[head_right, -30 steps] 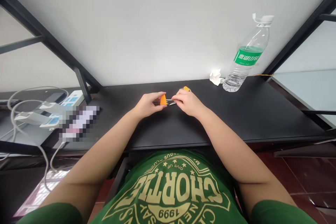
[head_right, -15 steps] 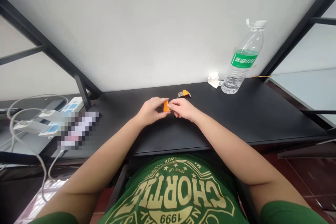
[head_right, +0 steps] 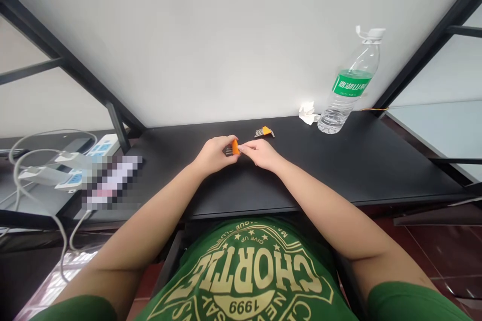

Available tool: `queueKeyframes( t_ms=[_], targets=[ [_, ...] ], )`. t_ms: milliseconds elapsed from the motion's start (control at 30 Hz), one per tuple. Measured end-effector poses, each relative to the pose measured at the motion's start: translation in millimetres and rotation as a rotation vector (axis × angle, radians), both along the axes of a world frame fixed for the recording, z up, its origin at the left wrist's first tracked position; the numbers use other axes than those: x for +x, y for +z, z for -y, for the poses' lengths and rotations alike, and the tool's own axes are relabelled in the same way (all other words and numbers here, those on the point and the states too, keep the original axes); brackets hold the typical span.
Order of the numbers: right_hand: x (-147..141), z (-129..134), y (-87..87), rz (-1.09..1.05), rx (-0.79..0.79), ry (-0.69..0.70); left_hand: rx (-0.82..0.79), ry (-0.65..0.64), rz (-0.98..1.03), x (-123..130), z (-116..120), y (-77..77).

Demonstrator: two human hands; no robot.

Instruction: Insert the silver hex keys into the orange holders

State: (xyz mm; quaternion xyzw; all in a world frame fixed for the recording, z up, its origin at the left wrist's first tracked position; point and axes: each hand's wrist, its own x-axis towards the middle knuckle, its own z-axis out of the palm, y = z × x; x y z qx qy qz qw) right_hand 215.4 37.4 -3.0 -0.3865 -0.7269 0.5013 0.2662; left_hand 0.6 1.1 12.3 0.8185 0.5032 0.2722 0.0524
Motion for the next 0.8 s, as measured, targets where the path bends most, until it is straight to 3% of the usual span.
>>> queueKeyframes(
  t_ms=[100, 200, 333, 800],
  targets=[
    [7.1, -9.7, -2.9, 0.105, 0.274, -0.046, 0.005, 0.023, 0.003, -7.1, -3.7, -0.2],
    [15.0, -20.7, -6.4, 0.354, 0.502, -0.028, 0.021, 0.067, -0.025, -14.2, -7.2, -0.8],
    [18.6, -24.9, -8.1, 0.537, 0.520, 0.025, 0.016, 0.106, -0.025, -19.5, -9.7, -3.0],
    [14.2, -15.3, 0.1, 0.693, 0.611, 0.044, -0.081, 0.056, 0.037, -21.4, -11.7, -7.6]
  ],
)
